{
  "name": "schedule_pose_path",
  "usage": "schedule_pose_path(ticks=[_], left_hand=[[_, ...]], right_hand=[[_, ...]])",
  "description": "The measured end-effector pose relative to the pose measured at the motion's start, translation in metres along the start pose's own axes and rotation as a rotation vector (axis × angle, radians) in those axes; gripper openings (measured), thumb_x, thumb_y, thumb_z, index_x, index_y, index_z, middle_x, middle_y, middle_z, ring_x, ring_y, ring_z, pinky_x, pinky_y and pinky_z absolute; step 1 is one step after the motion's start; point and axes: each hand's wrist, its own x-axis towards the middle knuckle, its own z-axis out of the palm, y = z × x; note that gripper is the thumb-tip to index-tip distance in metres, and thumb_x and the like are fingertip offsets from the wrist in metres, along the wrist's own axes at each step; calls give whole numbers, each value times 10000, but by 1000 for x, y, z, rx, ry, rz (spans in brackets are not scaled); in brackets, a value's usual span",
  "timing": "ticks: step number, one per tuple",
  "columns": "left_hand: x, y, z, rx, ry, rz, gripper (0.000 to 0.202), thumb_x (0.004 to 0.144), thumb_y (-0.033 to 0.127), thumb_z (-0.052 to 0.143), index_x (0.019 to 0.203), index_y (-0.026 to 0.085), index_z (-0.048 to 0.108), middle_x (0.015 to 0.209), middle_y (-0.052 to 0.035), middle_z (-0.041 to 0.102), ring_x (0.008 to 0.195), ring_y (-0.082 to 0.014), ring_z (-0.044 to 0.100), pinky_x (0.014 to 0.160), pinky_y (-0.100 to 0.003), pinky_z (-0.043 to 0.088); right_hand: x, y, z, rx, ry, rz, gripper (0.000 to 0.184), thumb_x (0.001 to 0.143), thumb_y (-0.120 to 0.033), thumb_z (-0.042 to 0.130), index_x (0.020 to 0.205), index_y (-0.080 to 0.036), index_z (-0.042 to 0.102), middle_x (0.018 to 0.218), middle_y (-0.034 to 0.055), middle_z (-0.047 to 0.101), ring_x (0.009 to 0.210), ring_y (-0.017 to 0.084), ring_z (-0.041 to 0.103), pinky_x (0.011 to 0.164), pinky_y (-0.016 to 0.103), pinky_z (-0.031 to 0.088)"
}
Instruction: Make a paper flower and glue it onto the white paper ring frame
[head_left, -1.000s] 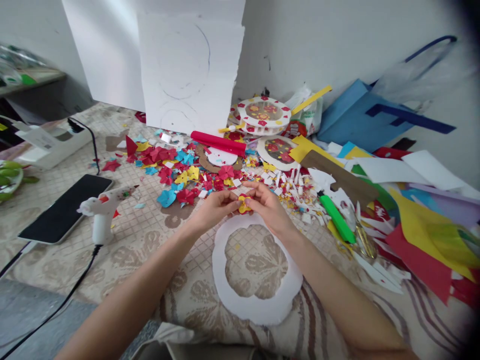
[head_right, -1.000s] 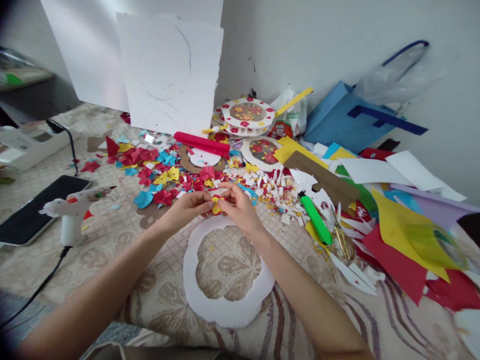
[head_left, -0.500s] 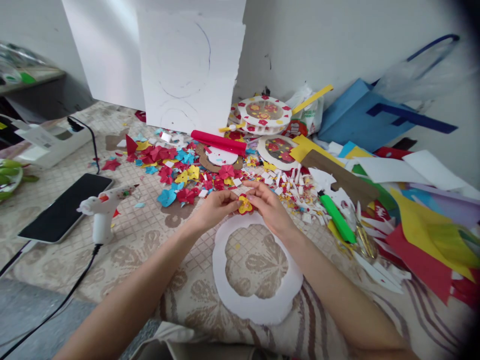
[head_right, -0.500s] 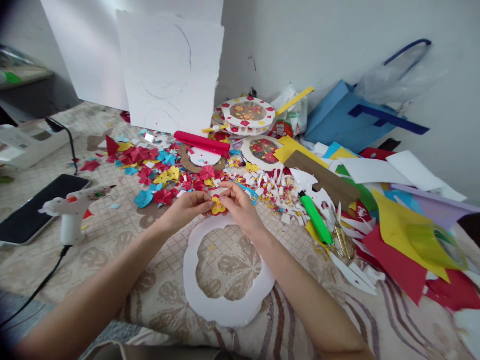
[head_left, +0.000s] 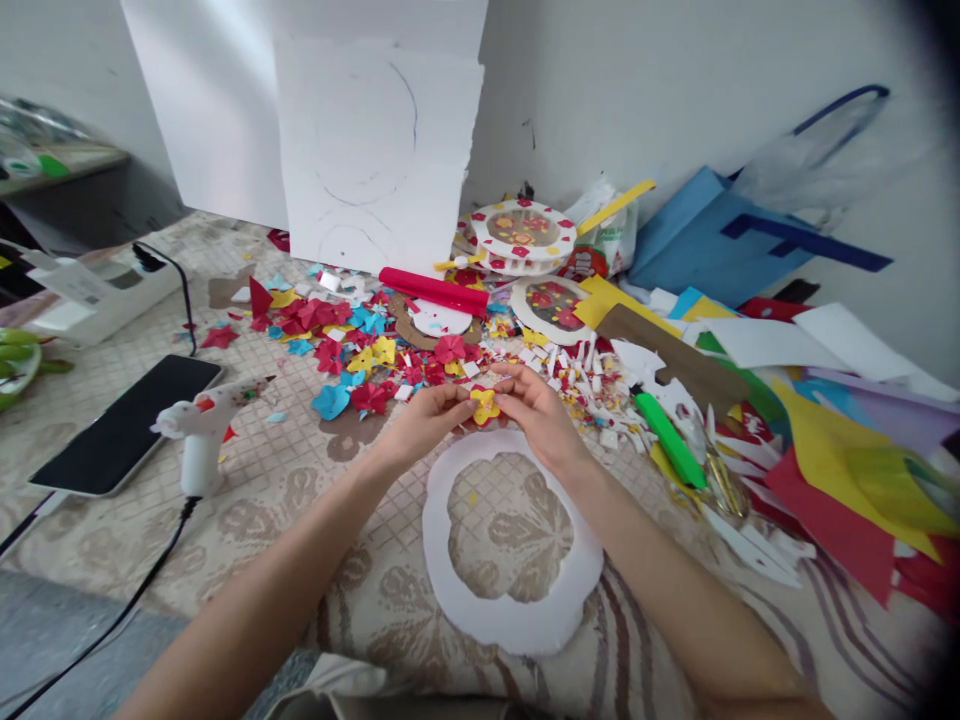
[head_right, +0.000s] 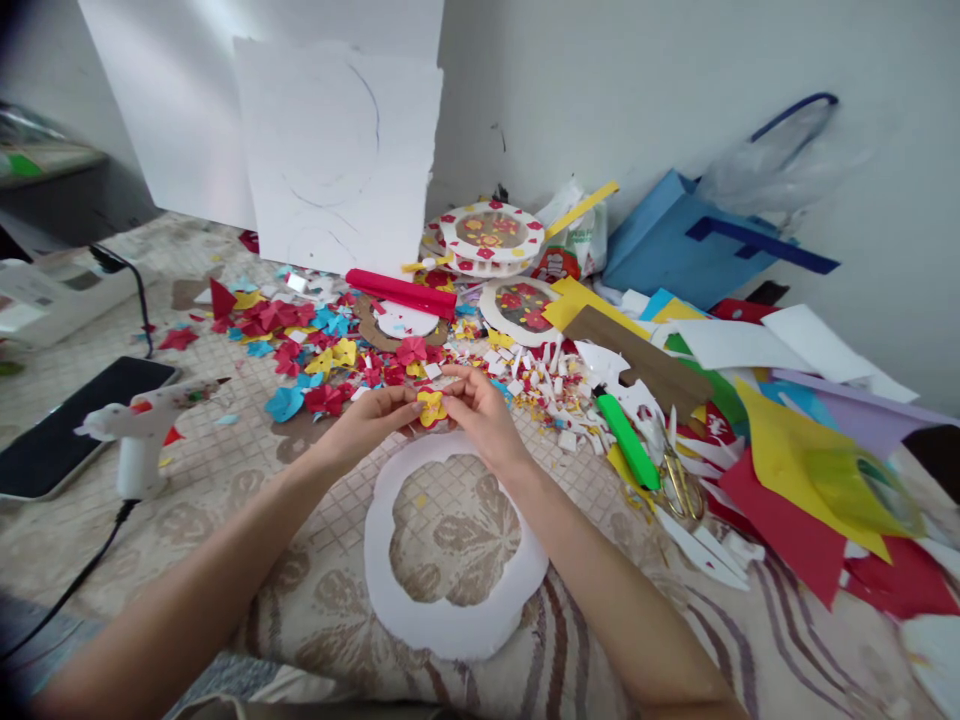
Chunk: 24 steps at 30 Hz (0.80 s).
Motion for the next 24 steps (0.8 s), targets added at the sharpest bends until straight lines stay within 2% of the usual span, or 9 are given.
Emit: schedule_pose_path(ticks=[7, 13, 18, 21, 24], left_hand=[[-3, 5, -1, 6, 51, -7, 325, 806, 479, 583, 856, 158, 608, 771, -28, 650, 701, -129, 621, 626, -234, 470], [-2, 3, -2, -23, 9, -68, 291, 719, 399, 687, 838, 146, 609, 745, -28, 657, 663, -125, 609, 617, -240, 463], [-2, 4, -2, -40, 73, -108, 276, 681, 392, 713, 760, 159, 588, 666, -3, 651, 608, -115, 594, 606, -235, 450], [-1, 4, -4, -44, 78, -114, 295, 661, 405, 730, 758, 158, 603, 676, -12, 663, 619, -119, 598, 618, -235, 451], [0, 4, -6, -61, 91, -124, 306, 638, 405, 751, 757, 155, 619, 708, -25, 680, 630, -117, 601, 627, -232, 453]], right_hand=[[2, 2, -1, -16, 51, -49, 360, 688, -224, 627, 1043, -221, 563, 765, -33, 552, 615, 91, 506, 543, 226, 422], [3, 6, 0, -11, 103, -72, 356, 688, -228, 626, 1037, -215, 560, 775, -31, 559, 635, 91, 513, 556, 223, 419], [5, 4, 0, -19, 69, -75, 317, 709, -285, 624, 1014, -233, 558, 761, -31, 551, 632, 95, 520, 544, 221, 437], [10, 0, -5, -40, 87, -103, 305, 713, -340, 635, 988, -246, 544, 787, -23, 559, 623, 101, 536, 529, 228, 445], [10, -4, -18, -121, 167, -143, 220, 738, -389, 628, 846, -231, 520, 689, -30, 544, 534, 99, 508, 482, 233, 419]])
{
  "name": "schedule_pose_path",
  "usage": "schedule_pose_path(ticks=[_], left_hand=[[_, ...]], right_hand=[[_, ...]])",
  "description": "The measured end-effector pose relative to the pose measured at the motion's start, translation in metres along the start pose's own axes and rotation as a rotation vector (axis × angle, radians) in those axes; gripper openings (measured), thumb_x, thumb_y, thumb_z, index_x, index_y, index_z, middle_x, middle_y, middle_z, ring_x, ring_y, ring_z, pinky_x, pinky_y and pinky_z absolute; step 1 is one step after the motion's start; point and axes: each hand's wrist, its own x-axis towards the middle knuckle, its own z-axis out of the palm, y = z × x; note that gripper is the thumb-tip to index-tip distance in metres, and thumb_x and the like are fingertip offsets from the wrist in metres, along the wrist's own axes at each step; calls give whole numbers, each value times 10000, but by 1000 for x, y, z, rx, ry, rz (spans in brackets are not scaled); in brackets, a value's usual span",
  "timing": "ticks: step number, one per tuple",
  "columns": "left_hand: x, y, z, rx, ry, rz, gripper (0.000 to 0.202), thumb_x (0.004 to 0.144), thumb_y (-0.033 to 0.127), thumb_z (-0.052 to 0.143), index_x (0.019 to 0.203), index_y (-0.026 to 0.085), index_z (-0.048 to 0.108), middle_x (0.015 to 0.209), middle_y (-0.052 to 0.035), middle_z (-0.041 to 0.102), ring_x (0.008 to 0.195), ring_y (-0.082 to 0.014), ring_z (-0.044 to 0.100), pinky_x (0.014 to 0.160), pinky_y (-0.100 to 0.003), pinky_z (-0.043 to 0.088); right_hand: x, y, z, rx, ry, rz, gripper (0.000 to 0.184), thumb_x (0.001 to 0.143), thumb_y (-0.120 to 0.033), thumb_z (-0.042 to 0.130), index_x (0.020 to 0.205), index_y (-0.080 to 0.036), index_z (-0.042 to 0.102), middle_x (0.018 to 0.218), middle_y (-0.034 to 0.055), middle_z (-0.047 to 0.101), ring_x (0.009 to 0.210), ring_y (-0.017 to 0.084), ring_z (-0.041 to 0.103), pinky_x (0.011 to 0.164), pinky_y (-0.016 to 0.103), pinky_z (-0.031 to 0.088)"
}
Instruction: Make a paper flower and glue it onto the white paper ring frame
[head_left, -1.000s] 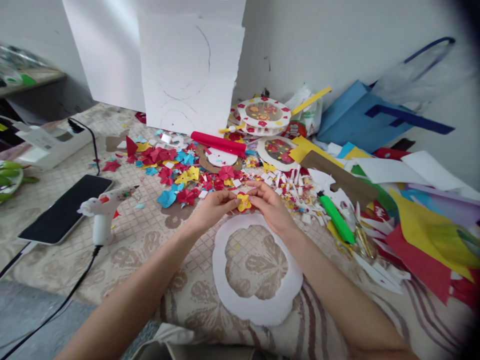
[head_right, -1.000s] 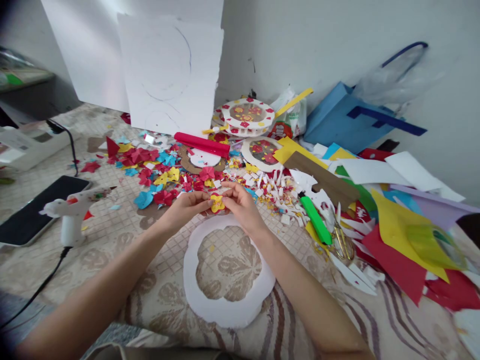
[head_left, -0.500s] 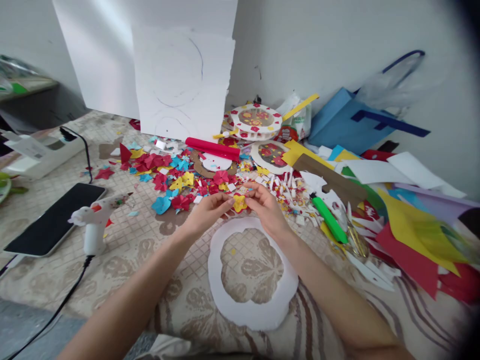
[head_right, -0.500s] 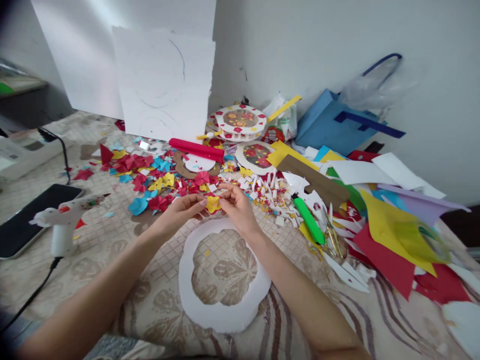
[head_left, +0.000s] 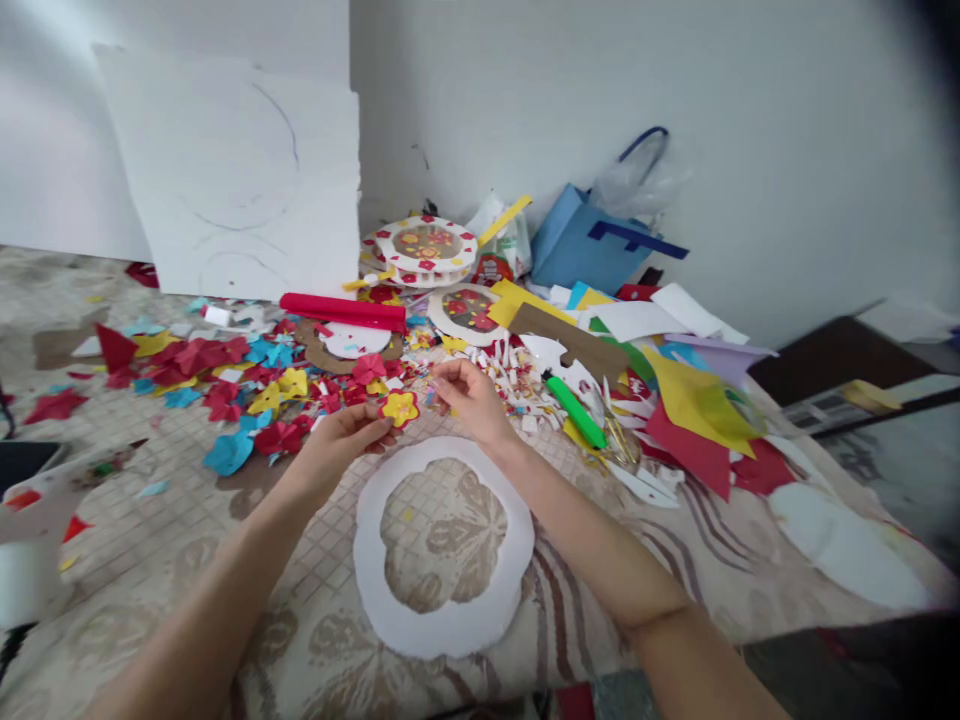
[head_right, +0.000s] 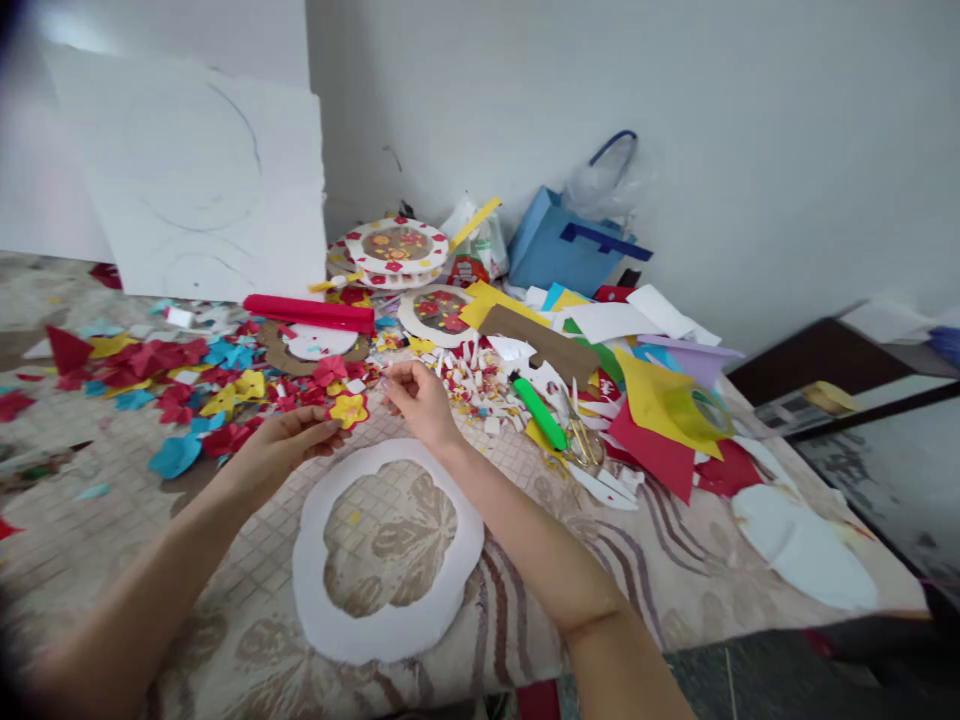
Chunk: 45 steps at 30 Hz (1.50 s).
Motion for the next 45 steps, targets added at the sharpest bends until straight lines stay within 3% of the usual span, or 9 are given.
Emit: schedule_pose_path(ticks=[5, 12, 14, 18, 26, 28, 32, 37, 45], left_hand=[[0, 3, -1, -29, 24, -7, 327, 595, 401, 783, 738, 151, 628, 727, -29, 690, 638, -113, 600, 629, -224, 458], [-2, 6, 0, -31, 42, 4, 353, 572, 404, 796, 746, 150, 623, 715, -35, 686, 639, -129, 604, 618, -237, 468], [-2, 6, 1, -15, 36, 8, 352, 574, 407, 794, 735, 148, 619, 714, -38, 685, 635, -127, 603, 608, -233, 465], [-2, 6, 1, -8, 22, 18, 364, 570, 413, 794, 744, 148, 615, 751, -45, 696, 639, -120, 607, 609, -221, 461], [-2, 3, 1, -3, 7, 47, 393, 562, 443, 789, 733, 150, 591, 735, -46, 689, 650, -133, 612, 615, -235, 456], [-2, 3, 0, -24, 10, 55, 384, 566, 433, 789, 732, 153, 586, 714, -36, 685, 654, -131, 613, 615, -230, 452], [-1, 2, -1, -51, -5, 69, 352, 586, 410, 783, 724, 154, 585, 703, -24, 683, 647, -117, 610, 620, -222, 446], [2, -3, 0, -39, -22, 37, 354, 595, 411, 780, 747, 141, 608, 703, -26, 684, 628, -103, 601, 625, -220, 443], [9, 4, 3, -61, 0, 50, 322, 623, 394, 766, 724, 142, 593, 718, -26, 678, 627, -100, 595, 621, -222, 442]], right_hand=[[-21, -12, -52, -454, 197, -79, 269, 837, -443, 542, 708, -229, 442, 513, -56, 471, 429, 90, 406, 442, 235, 333], [-75, -27, -186, -661, 377, 5, 167, 800, -367, 557, 805, -201, 569, 666, 27, 601, 475, 131, 498, 498, 284, 372], [-88, -24, -218, -869, 425, 33, 120, 774, -307, 567, 812, -195, 587, 730, 47, 635, 572, 162, 559, 571, 295, 412], [-104, -6, -244, -1272, 317, 211, 172, 751, -242, 586, 902, -175, 540, 843, 87, 658, 743, 197, 608, 644, 281, 419], [-103, -6, -232, -1402, 398, 328, 271, 760, -223, 562, 1014, -155, 495, 785, 83, 626, 707, 233, 597, 578, 288, 354], [-107, -16, -237, -1303, 519, 241, 317, 748, -240, 583, 1039, -163, 482, 795, 69, 616, 699, 221, 587, 604, 302, 379], [-118, -25, -236, -738, 730, -89, 374, 698, -363, 660, 992, -197, 498, 805, 31, 575, 690, 179, 548, 632, 309, 423], [-119, -11, -184, -227, 497, -14, 294, 735, -467, 645, 824, -202, 552, 624, -34, 486, 538, 109, 456, 517, 255, 364], [-66, -12, -75, 34, 46, 140, 418, 740, -589, 620, 844, -188, 566, 617, -27, 532, 520, 92, 468, 468, 223, 315]])
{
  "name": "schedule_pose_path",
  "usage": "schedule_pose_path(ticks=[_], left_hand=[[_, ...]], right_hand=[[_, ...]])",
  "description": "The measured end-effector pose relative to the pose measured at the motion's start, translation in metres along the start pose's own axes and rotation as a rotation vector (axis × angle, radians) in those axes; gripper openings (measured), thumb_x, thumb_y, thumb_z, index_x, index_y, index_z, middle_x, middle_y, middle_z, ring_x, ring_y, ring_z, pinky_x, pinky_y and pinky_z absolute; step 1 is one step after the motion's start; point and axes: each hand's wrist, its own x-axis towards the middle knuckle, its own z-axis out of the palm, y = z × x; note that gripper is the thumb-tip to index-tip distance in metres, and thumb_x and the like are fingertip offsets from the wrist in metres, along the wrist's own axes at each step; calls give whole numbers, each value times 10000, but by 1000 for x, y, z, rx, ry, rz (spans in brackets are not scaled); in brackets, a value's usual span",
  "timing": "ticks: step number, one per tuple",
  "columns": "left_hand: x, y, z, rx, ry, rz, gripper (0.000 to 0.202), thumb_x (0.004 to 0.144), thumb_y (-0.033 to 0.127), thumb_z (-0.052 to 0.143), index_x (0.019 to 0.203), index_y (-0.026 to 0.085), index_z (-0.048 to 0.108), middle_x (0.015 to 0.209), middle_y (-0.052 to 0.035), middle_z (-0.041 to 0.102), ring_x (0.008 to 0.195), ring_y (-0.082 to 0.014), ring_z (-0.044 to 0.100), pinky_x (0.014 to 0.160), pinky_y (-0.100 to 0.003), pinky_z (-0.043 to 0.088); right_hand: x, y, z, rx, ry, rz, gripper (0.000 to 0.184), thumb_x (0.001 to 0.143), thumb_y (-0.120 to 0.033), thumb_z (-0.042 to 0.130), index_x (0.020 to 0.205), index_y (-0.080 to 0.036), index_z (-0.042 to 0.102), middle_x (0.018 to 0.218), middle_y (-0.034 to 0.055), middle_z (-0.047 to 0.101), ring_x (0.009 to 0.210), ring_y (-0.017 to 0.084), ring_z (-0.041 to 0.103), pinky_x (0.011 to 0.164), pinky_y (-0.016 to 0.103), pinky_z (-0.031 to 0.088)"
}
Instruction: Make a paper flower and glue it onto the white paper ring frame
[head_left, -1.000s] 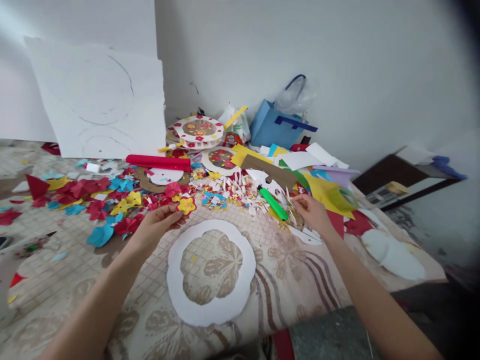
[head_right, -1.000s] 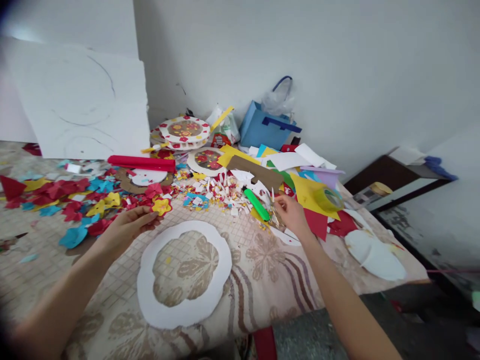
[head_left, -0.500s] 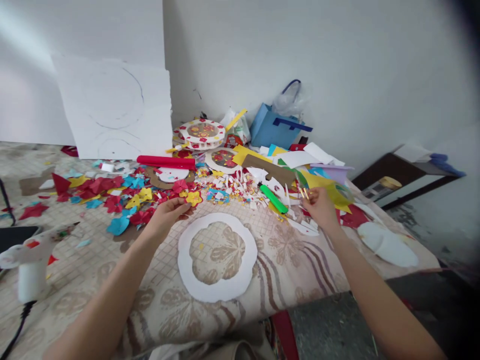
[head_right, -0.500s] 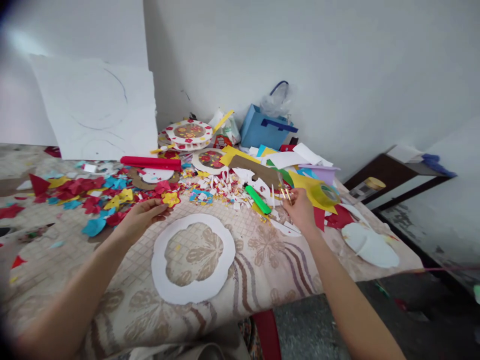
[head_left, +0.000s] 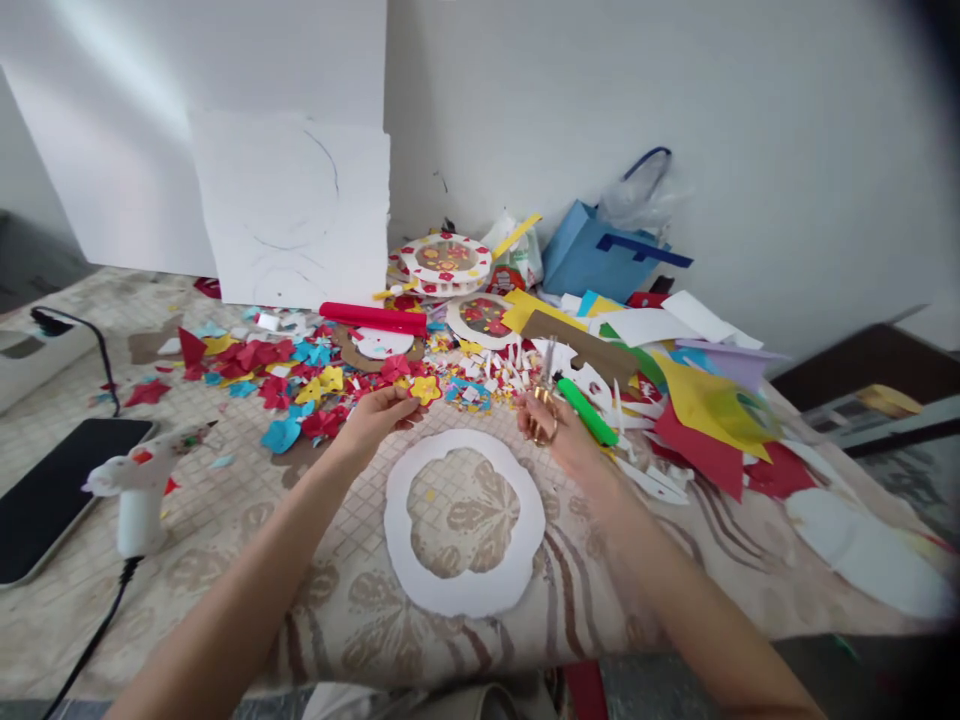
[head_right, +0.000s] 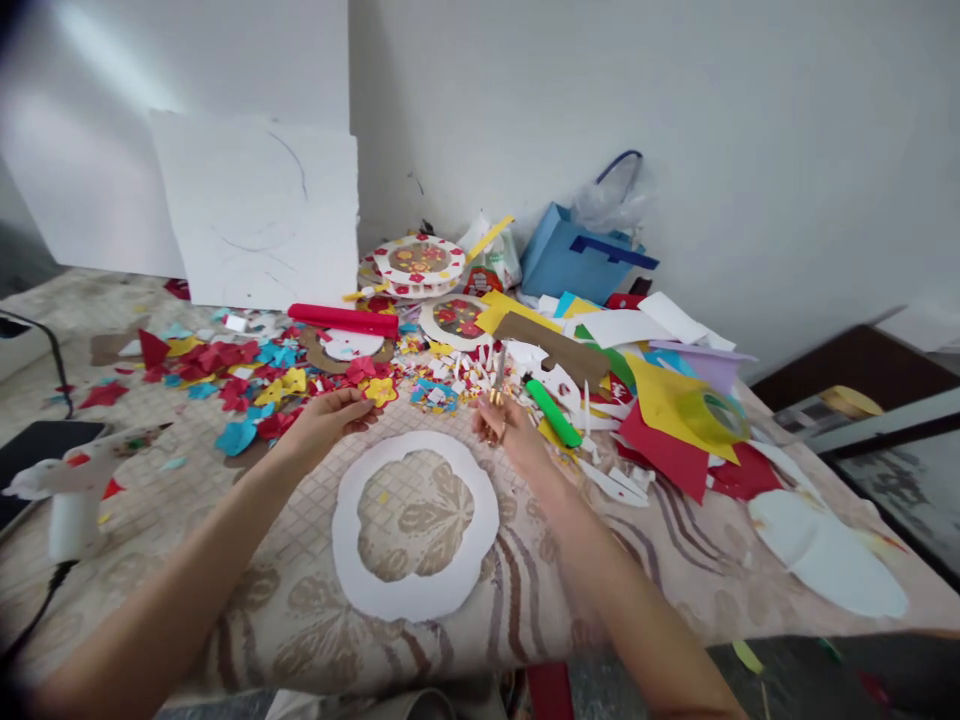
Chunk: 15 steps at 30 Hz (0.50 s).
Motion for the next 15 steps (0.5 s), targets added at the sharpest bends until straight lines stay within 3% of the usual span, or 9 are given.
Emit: schedule_pose_path(ticks=[4, 7, 12, 15], left_hand=[[8, 13, 6, -19, -40, -9, 285, 646, 363, 759, 717, 151, 582, 694, -15, 672, 621, -95, 594, 600, -211, 433], [12, 19, 12, -99, -60, -18, 284, 646, 345, 767, 731, 150, 578, 713, -16, 677, 630, -88, 599, 605, -204, 436], [7, 14, 17, -186, -79, -61, 293, 651, 344, 770, 733, 146, 571, 730, -26, 681, 639, -91, 606, 613, -206, 448], [2, 10, 14, -197, -83, -81, 286, 663, 339, 766, 735, 149, 565, 727, -25, 681, 635, -88, 604, 613, -203, 449]], right_hand=[[15, 1, 30, 252, -323, 114, 693, 679, -823, 432, 889, -178, 573, 653, -3, 529, 487, 98, 441, 435, 232, 276], [14, 6, 38, 356, -477, 154, 746, 650, -873, 362, 844, -178, 549, 671, -1, 514, 471, 94, 436, 425, 231, 259], [4, 12, 36, 373, -575, 190, 744, 721, -851, 244, 822, -175, 537, 636, -16, 467, 433, 82, 389, 429, 232, 258], [0, 14, 36, 245, -505, 141, 729, 746, -833, 226, 817, -178, 538, 623, -21, 454, 422, 84, 380, 428, 236, 266]])
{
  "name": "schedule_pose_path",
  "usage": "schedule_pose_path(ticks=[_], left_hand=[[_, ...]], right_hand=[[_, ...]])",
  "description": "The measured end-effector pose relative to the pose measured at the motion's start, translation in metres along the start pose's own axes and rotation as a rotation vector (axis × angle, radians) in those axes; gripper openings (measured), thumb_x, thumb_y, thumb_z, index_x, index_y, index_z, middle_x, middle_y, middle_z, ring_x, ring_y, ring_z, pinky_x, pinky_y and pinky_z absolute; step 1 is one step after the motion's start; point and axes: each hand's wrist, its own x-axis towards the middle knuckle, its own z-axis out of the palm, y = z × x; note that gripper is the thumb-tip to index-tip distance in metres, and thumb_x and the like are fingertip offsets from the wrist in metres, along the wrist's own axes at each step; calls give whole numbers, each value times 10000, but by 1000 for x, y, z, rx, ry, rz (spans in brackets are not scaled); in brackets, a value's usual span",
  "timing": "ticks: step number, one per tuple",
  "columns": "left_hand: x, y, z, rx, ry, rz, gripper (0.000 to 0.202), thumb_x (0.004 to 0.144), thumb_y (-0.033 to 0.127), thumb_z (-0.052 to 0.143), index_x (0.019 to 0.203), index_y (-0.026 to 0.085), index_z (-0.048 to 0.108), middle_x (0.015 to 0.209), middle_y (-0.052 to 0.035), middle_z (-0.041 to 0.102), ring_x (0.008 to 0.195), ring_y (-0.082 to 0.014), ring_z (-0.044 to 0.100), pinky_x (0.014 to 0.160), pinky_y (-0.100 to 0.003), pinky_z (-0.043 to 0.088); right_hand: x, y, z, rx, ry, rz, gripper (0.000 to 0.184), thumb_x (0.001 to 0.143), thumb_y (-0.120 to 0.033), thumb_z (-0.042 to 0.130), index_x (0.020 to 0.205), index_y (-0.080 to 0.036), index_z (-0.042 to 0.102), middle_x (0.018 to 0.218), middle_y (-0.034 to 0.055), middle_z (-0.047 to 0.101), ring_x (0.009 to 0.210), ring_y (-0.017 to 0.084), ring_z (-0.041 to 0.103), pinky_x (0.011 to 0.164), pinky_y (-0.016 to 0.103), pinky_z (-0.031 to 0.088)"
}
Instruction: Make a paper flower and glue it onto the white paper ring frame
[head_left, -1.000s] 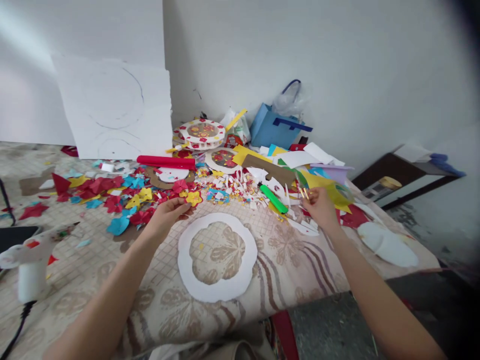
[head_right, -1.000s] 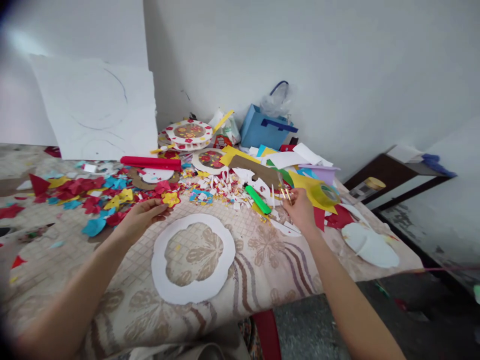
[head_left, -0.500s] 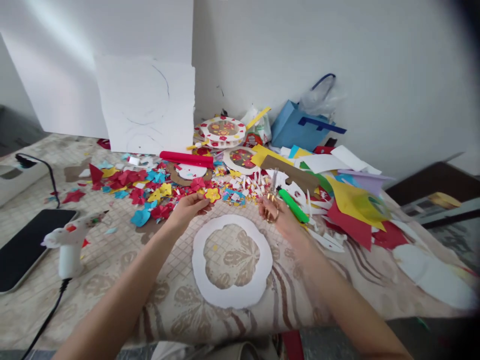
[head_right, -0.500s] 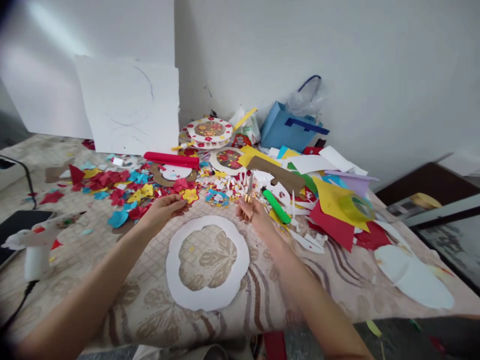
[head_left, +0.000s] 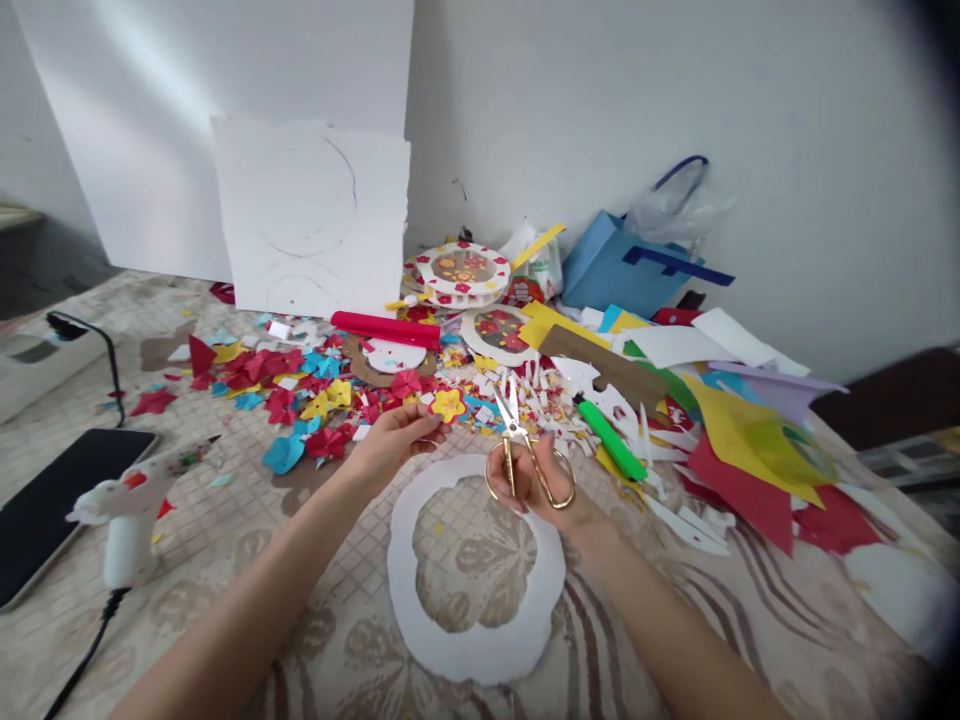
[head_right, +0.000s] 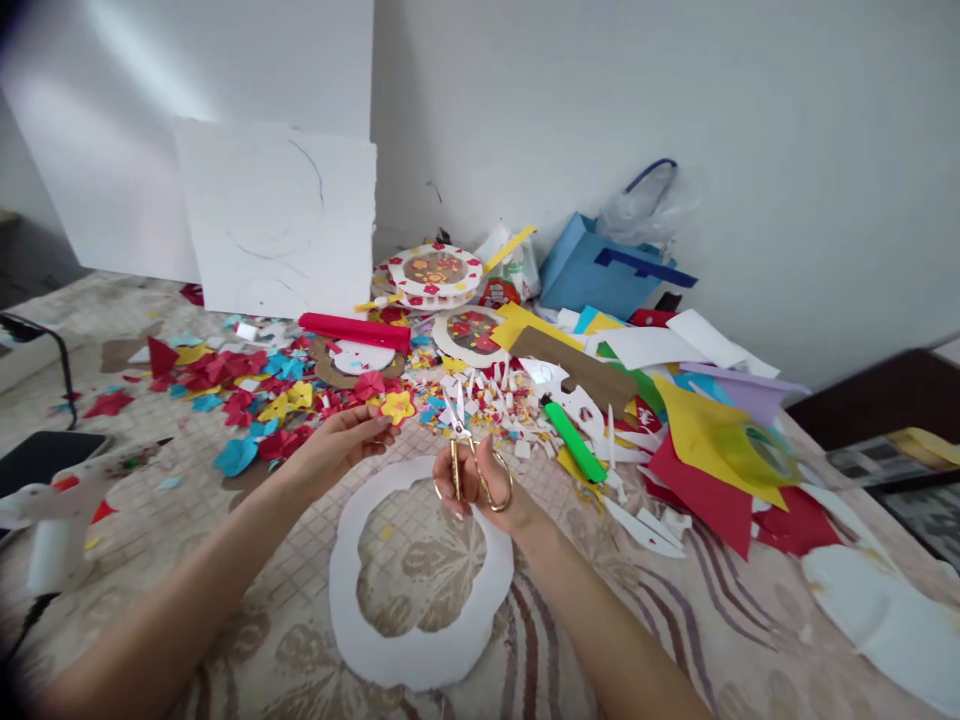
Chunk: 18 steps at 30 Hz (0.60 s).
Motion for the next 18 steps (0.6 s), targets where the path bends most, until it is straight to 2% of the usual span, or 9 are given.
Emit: schedule_pose_path(ticks=[2, 4, 7, 11, 18], left_hand=[[-2, 0, -2, 6, -4, 4, 275, 677, 340, 756, 730, 150, 565, 726, -24, 680, 638, -86, 602, 616, -199, 448], [-3, 1, -5, 32, -10, 11, 264, 691, 350, 740, 731, 152, 570, 736, -24, 683, 642, -85, 601, 613, -197, 448], [-1, 4, -12, 180, 0, 22, 234, 700, 356, 711, 735, 156, 594, 747, -31, 689, 625, -92, 592, 565, -192, 433], [4, 6, -27, 531, -28, -18, 166, 675, 318, 689, 663, 158, 644, 659, -35, 673, 528, -93, 537, 459, -183, 368], [2, 14, -39, 630, -163, -118, 185, 683, 349, 664, 588, 193, 696, 511, -19, 607, 416, -87, 454, 382, -182, 307]], right_hand=[[-2, 1, 1, -247, 169, -55, 624, 800, -759, 314, 828, -180, 544, 607, -31, 439, 443, 91, 389, 446, 237, 281], [-5, 1, 1, -597, 354, -116, 462, 846, -629, 433, 796, -182, 538, 585, -37, 430, 486, 100, 406, 484, 236, 295], [-9, -1, 0, -1059, 514, -160, 331, 852, -491, 511, 721, -187, 496, 573, -34, 447, 533, 115, 428, 530, 242, 300], [-11, -3, -2, -1383, 585, -154, 247, 833, -429, 531, 748, -198, 511, 595, -27, 504, 533, 125, 460, 542, 248, 297], [-11, -1, -2, -1613, 603, -159, 237, 814, -445, 530, 830, -211, 566, 706, 8, 632, 581, 152, 547, 549, 261, 307]])
